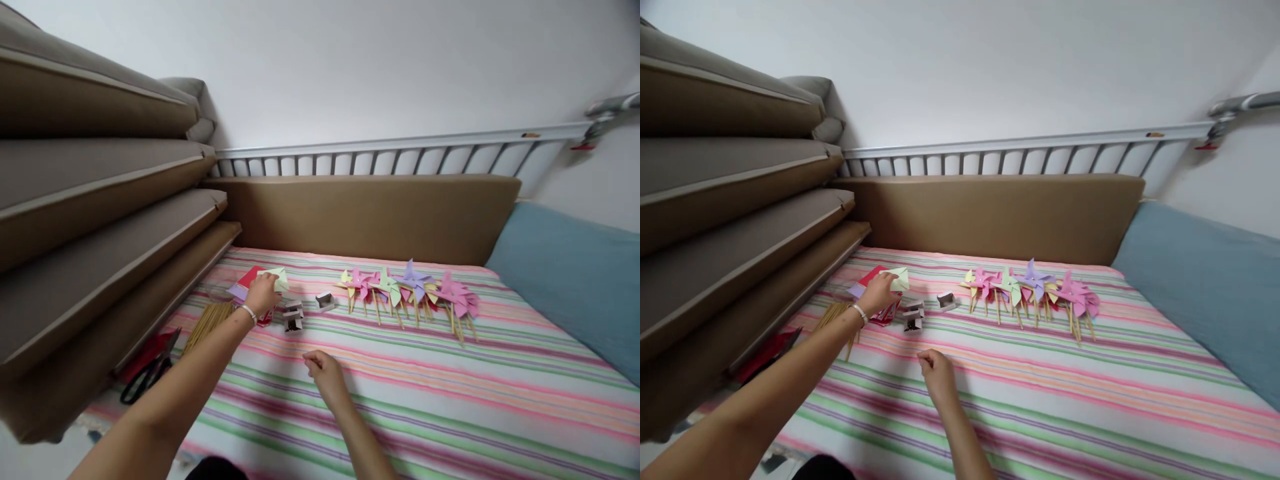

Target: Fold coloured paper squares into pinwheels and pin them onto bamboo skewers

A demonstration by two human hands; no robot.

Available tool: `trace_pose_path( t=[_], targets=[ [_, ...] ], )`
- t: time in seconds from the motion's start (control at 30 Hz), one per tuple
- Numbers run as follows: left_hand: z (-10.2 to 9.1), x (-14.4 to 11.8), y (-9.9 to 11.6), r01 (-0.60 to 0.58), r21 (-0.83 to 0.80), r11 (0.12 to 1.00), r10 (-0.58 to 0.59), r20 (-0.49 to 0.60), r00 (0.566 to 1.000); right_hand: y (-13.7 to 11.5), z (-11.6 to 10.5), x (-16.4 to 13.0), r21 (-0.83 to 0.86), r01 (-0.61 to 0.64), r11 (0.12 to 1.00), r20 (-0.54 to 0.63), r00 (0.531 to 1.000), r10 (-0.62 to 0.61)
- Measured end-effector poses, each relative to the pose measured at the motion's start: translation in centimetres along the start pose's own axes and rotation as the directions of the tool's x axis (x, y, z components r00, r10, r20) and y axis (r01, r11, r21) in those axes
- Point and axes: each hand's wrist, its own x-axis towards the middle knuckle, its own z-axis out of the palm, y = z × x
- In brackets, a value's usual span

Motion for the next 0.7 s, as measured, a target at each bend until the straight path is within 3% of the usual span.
trace_pose_path(
  t=[0.13,0.43,0.53,0.63,0.67,0.7],
  targets=[
    [1.9,0.9,-0.3,0.088,0.071,0.994,-0.091,0.039,0.995,0.1,-0.1,0.0,-0.026,0.036,0.999,0.003,0.999,-0.036],
    [1.8,0.4,-1.3,0.130,-0.003,0.992,-0.130,0.011,0.991,-0.1,-0.6,0.4,0.016,-0.002,1.000,-0.016,1.000,0.003],
    [1.3,-0.3,-0.8,0.106,-0.050,0.993,-0.109,-0.069,0.992,-0.6,-0.8,0.3,0.071,-0.023,0.997,-0.023,0.999,0.025],
    [1.2,-2.7,1.1,0.041,-0.089,0.995,-0.057,-0.191,0.980,-2.2,-1.3,0.0,0.151,-0.044,0.988,-0.033,0.998,0.049],
    [1.5,-3.9,2.0,0.002,-0.101,0.995,-0.027,-0.244,0.969,-3.1,-1.6,-0.2,0.217,-0.060,0.974,-0.022,0.998,0.066],
    [1.8,-5.2,3.0,-0.105,-0.118,0.987,0.056,-0.361,0.931,-4.0,-1.8,-0.3,0.297,-0.080,0.952,-0.003,0.996,0.085]
  ],
)
